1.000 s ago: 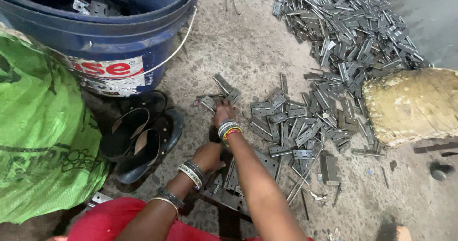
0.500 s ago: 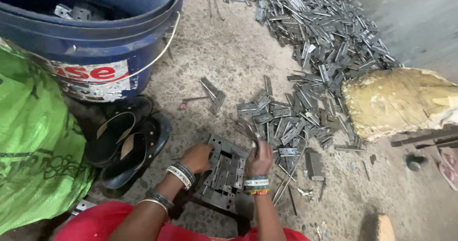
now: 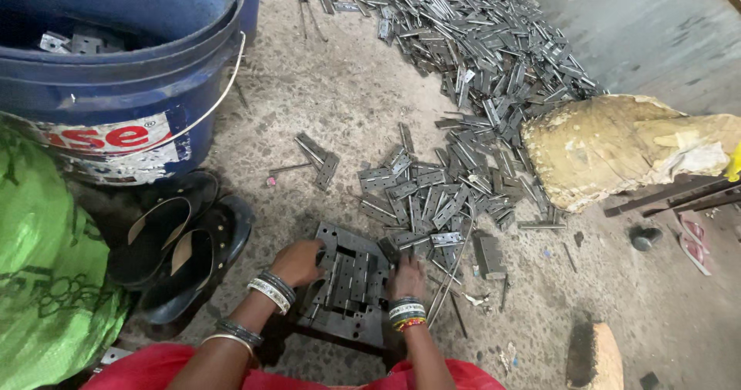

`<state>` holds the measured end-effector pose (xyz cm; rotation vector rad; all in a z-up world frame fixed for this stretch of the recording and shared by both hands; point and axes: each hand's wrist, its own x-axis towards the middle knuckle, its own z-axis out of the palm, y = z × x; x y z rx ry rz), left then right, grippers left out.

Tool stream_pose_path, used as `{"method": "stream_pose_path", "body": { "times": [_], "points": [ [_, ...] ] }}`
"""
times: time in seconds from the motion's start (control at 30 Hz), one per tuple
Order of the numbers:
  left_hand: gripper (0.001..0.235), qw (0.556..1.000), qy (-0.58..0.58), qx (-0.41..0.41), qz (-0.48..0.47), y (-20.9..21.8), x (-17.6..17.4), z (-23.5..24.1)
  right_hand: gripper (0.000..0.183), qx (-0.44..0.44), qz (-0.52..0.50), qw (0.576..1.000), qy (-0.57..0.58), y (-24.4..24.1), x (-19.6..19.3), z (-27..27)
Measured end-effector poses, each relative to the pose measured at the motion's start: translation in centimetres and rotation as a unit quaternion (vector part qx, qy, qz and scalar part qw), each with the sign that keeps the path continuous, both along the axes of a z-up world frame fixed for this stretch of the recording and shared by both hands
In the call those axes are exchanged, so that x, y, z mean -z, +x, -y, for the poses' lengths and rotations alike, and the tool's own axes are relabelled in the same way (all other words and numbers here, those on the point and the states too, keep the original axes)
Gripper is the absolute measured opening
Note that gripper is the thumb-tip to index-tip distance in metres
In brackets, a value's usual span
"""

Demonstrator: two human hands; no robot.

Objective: The person assembles metal hinges by placing components into a jig, aligning them with a metal pin, and securing them with a tool.

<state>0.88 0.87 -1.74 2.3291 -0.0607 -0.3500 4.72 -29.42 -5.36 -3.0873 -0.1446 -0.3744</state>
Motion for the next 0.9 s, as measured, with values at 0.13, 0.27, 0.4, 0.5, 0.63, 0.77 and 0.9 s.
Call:
{"method": "stream_pose_path", "body": {
  "times": [0.13, 0.27, 0.4, 0.5, 0.63, 0.77, 0.9],
  "points": [
    [0.059, 1.0, 0.0, 0.004, 0.013, 0.2, -0.2, 0.0, 0.041, 0.05, -0.093, 0.993, -0.059, 1.2, 1.7, -0.2],
    [0.059, 1.0, 0.001, -0.006, 0.011, 0.1, -0.1, 0.0, 0.046, 0.033, -0.129, 0.987, -0.091, 1.4, 1.5, -0.1],
    [0.058, 0.999, -0.003, -0.002, 0.033, -0.1, -0.5, 0.0, 0.048, -0.006, -0.098, 0.993, -0.061, 1.0, 0.8, 0.0],
    [0.057, 0.999, -0.01, -0.015, 0.03, -0.2, -1.6, -0.2, 0.044, -0.006, -0.104, 0.993, -0.059, 1.0, 1.2, 0.0],
    [0.056, 0.999, -0.028, -0.034, 0.017, -0.2, -2.6, 0.1, 0.045, 0.027, -0.125, 0.99, -0.056, 2.1, 1.0, 0.1],
    [0.07, 0.99, -0.124, -0.039, 0.052, 0.5, -1.9, 0.2, 0.035, 0.06, -0.134, 0.987, 0.066, 1.9, -3.0, -0.6],
    [0.063, 0.954, -0.287, -0.05, -0.072, 1.1, -1.5, 1.0, 0.034, -0.031, -0.171, 0.881, 0.44, -0.3, -5.0, -2.9]
  ]
}}
